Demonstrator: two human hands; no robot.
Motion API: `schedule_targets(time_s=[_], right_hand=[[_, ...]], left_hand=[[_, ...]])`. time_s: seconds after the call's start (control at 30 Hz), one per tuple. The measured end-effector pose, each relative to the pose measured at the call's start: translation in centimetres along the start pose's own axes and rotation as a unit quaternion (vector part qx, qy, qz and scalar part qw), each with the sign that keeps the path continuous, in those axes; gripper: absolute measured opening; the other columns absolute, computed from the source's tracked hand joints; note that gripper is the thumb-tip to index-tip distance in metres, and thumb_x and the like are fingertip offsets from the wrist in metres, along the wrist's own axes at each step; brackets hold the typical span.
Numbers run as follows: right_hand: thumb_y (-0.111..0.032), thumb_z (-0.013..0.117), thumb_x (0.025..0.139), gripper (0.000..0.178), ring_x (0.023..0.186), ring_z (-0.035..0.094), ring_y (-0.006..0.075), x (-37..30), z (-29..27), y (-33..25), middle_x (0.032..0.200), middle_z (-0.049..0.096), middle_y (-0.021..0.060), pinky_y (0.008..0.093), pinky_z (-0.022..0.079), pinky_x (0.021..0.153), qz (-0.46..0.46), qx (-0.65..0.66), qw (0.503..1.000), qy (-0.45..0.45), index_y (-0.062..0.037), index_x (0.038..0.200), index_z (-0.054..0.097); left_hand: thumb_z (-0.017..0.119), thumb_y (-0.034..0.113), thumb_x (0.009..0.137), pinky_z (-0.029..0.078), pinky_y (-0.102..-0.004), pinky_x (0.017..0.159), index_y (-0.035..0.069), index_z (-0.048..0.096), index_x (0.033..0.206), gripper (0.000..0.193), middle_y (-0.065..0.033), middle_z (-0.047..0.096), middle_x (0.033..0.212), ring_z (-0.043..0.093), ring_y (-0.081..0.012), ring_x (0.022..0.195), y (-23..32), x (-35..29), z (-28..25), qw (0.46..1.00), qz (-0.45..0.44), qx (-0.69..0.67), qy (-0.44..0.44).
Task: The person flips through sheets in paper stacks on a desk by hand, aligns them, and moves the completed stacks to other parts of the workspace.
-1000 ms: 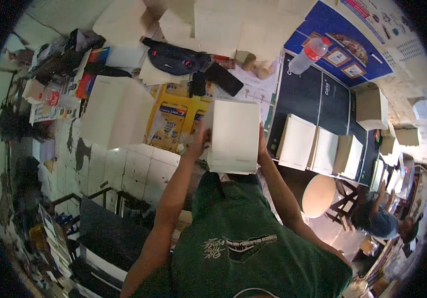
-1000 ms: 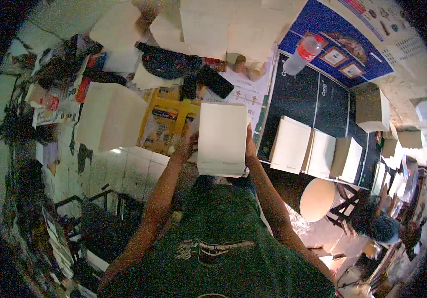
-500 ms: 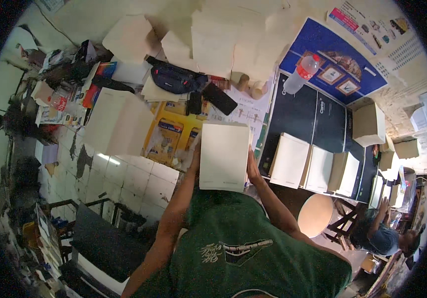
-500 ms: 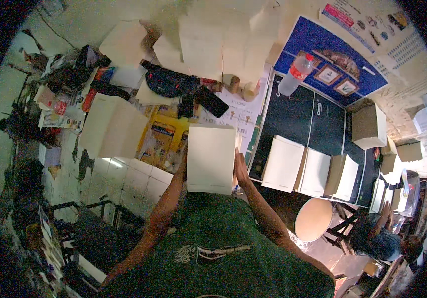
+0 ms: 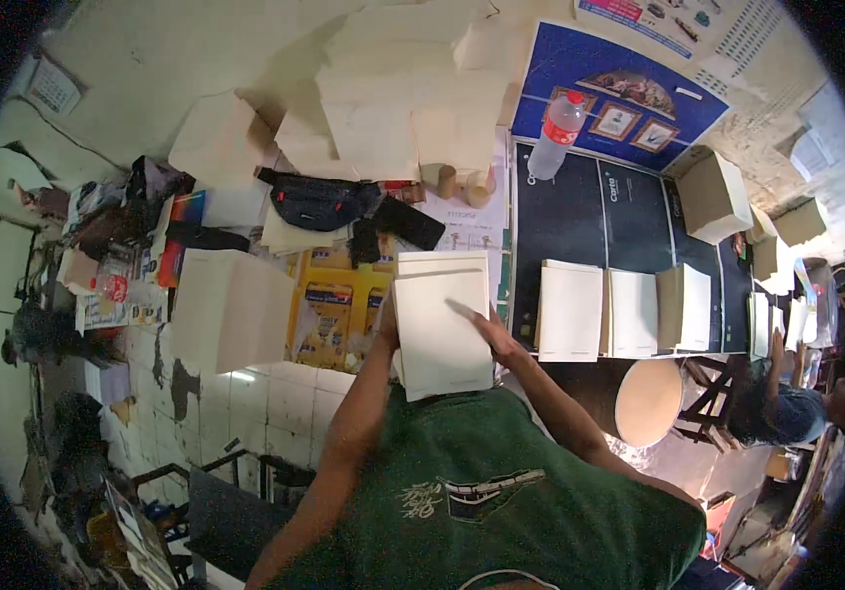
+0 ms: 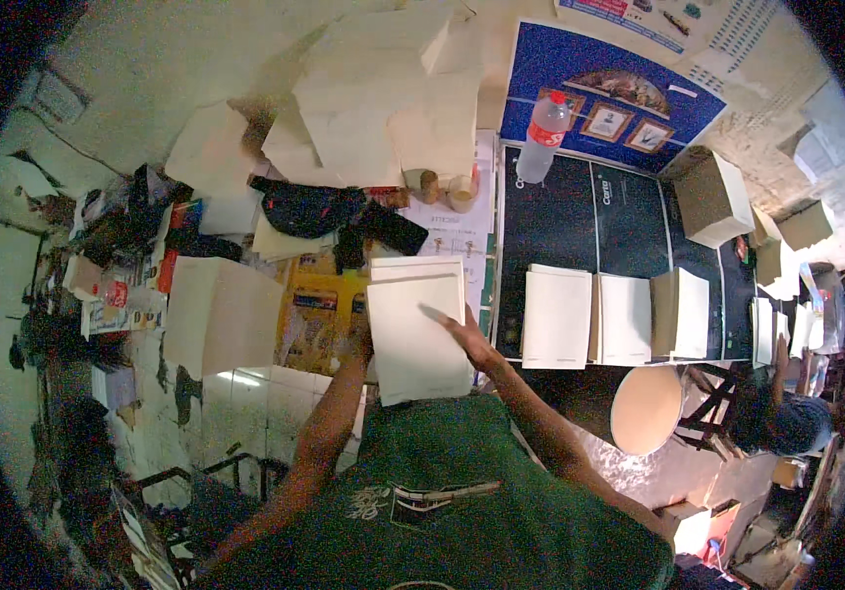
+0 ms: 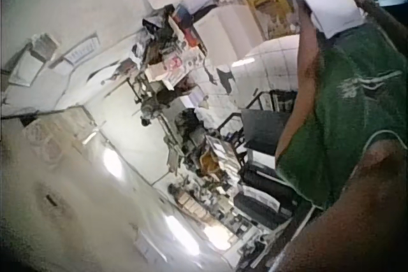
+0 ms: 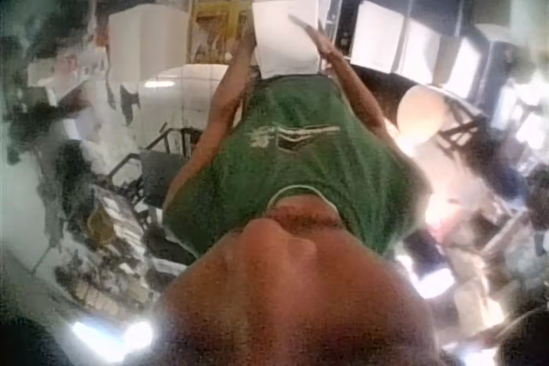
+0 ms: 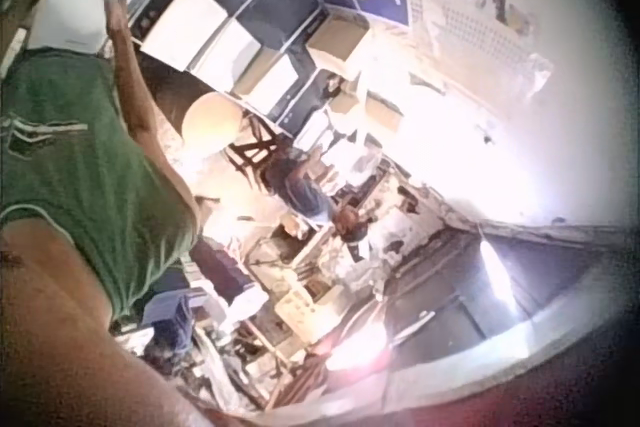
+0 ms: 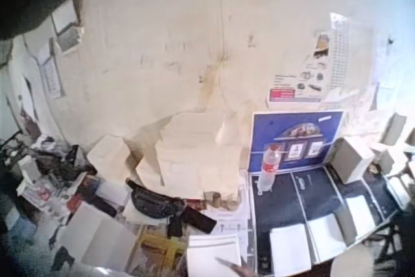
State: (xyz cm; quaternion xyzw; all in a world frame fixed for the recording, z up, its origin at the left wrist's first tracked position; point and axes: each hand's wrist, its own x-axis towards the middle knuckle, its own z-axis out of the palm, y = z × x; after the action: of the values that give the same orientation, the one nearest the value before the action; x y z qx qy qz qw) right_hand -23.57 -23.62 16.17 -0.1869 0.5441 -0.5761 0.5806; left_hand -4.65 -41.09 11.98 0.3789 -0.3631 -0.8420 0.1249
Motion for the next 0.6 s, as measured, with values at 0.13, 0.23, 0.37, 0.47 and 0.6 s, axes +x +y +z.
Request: schedule_targets(time_s=[0.13,0.23,0.37,0.47,0.6], right_hand=[[-0.032,0.080,0.082,0.092,0.123,0.053,0.0268,1.2,3.1,-6.9,0.134,0.052,0.0181,0.0406,0.047,0.101,-0.062,-0.082,0.994,0.032,-0.0027,0.149,0.024],[-0.033,0.085,0.076,0.107,0.130,0.046,0.0279,0.1,4.8,-9.1,0.144,0.041,0.0185,0.0428,0.043,0.106,-0.174,-0.162,0.971,0.017,-0.0043,0.153,0.015],[-0.039,0.090,0.066,0.126,0.130,0.047,0.0275,-1.5,5.3,-8.3,0.140,0.048,0.0177,0.0415,0.039,0.110,-0.319,-0.257,0.912,-0.016,-0.0009,0.152,0.006],[-0.050,0.093,0.056,0.149,0.145,0.024,0.0328,-1.8,2.1,-2.9,0.157,0.022,0.0215,0.0460,0.024,0.119,-0.276,-0.337,0.897,-0.075,-0.0048,0.155,-0.009],[-0.079,0.079,0.051,0.153,0.150,0.011,0.0339,-3.8,0.1,-2.5,0.163,0.004,0.0206,0.0504,0.013,0.120,-0.243,-0.246,0.928,-0.140,-0.0086,0.157,-0.005]], left_hand=[[0.027,0.066,0.099,0.043,-0.0365,0.096,0.004,0.060,0.112,0.071,-0.0096,0.063,0.109,0.057,-0.0203,0.104,4.2,3.0,-1.0,0.997,0.025,0.056,-0.040],[0.026,0.065,0.100,0.044,-0.0355,0.095,0.004,0.060,0.110,0.070,-0.0086,0.063,0.106,0.058,-0.0192,0.102,6.2,3.1,-2.5,0.994,0.051,0.069,-0.069],[0.025,0.063,0.101,0.045,-0.0340,0.094,0.004,0.061,0.107,0.070,-0.0073,0.064,0.103,0.059,-0.0176,0.099,6.1,0.9,-3.1,0.987,0.124,0.053,-0.092],[0.023,0.062,0.102,0.046,-0.0330,0.092,0.004,0.062,0.104,0.069,-0.0063,0.065,0.101,0.059,-0.0164,0.097,4.9,-0.5,-2.7,0.976,0.181,0.042,-0.114],[0.024,0.061,0.103,0.047,-0.0322,0.091,0.004,0.063,0.100,0.069,-0.0053,0.065,0.096,0.060,-0.0154,0.095,4.9,-0.5,-4.3,0.968,0.193,0.085,-0.138]])
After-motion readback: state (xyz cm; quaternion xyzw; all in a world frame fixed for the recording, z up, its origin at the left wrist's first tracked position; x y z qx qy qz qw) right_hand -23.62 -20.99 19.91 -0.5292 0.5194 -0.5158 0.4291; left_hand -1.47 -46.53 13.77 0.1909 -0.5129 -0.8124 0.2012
